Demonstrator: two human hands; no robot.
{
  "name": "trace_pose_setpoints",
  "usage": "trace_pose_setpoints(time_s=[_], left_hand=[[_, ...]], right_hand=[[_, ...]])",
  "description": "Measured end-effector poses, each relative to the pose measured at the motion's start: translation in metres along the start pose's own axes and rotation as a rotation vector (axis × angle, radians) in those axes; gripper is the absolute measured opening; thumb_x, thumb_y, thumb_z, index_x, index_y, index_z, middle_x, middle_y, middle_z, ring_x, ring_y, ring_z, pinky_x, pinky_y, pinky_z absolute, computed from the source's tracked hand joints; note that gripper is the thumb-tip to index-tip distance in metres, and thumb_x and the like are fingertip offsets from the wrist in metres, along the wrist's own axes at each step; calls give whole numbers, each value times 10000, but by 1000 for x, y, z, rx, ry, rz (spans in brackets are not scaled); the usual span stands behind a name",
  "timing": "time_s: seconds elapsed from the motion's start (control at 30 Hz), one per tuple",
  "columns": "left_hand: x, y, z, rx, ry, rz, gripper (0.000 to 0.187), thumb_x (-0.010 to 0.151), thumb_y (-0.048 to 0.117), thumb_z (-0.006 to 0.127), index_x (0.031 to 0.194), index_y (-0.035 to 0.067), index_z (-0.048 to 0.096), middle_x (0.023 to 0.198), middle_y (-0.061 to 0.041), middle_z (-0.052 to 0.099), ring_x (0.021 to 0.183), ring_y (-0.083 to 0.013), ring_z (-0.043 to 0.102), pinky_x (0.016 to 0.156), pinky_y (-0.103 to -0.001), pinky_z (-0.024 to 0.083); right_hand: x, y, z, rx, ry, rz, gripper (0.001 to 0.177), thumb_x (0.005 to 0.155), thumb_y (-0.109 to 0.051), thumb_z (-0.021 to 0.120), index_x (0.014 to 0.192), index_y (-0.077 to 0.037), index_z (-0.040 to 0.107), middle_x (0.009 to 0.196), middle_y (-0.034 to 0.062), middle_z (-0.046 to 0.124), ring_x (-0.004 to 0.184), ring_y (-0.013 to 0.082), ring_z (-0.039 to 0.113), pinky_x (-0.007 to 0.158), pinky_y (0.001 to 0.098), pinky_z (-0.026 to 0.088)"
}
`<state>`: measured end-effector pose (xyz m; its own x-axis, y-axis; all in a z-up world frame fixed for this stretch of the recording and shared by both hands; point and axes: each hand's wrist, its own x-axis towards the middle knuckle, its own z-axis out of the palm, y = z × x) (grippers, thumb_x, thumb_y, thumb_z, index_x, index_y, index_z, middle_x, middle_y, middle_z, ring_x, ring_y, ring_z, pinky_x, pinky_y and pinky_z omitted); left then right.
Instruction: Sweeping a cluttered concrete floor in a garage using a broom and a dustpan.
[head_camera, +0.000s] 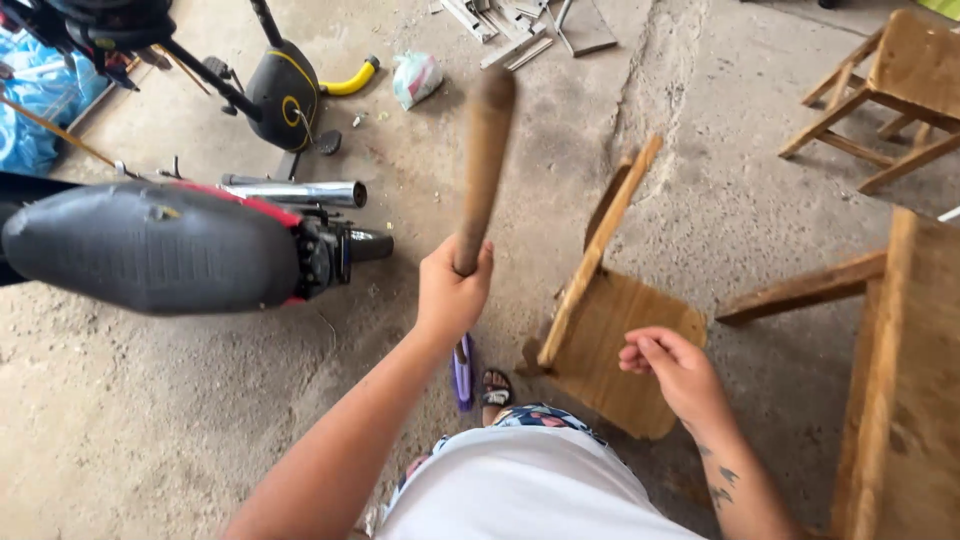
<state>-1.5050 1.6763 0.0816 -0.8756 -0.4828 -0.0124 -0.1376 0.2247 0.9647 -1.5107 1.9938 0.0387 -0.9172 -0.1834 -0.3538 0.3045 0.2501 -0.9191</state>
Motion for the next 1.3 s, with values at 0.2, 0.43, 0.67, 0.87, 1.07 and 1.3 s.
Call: trace_pose_setpoints(time_s=[0.2,0.43,0.67,0.87,1.07,1.3], left_hand=[[97,-17,38,146,-260,39,76,930,167,652,911,94,660,710,-142,651,692,-318,660,658,-417,528],[194,-53,108,397,-664,455,114,873,217,588,911,110,575,713,-134,687,624,-424,649,545,-529,470],[272,-59,93,327,-849,563,274,1027,324,528,861,107,517,648,-120,639,577,-413,616,544,-541,466],[364,-70,44,291,-924,598,209,1001,280,532,839,149,526,637,-51,605,526,-336,569,485,-478,433],[466,-123,8,406,-898,514,151,953,98,587,846,203,610,690,63,651,535,-110,651,441,-222,613],[571,-216,11,762,-815,291,206,858,339,633,983,175,622,864,-119,735,902,-388,744,830,-521,592]], right_hand=[[67,-101,43,113,-106,-357,455,957,-344,630,1245,7,654,942,194,750,842,223,724,823,362,584],[126,-221,60,382,-275,-836,747,1024,-534,699,1558,-100,408,1449,113,578,1415,268,564,1353,470,458],[179,-266,121,262,26,-787,193,1069,-280,567,909,-172,569,782,-57,614,727,97,633,762,277,558],[233,-303,204,393,46,-776,169,962,-166,474,797,-180,441,601,-13,424,563,137,428,736,359,472],[330,-288,253,357,-50,-745,234,1012,-152,510,781,-143,550,709,13,588,703,156,606,874,357,554],[462,-236,276,296,-66,-713,254,1010,-100,574,786,-1,638,672,148,648,832,333,706,857,453,549]])
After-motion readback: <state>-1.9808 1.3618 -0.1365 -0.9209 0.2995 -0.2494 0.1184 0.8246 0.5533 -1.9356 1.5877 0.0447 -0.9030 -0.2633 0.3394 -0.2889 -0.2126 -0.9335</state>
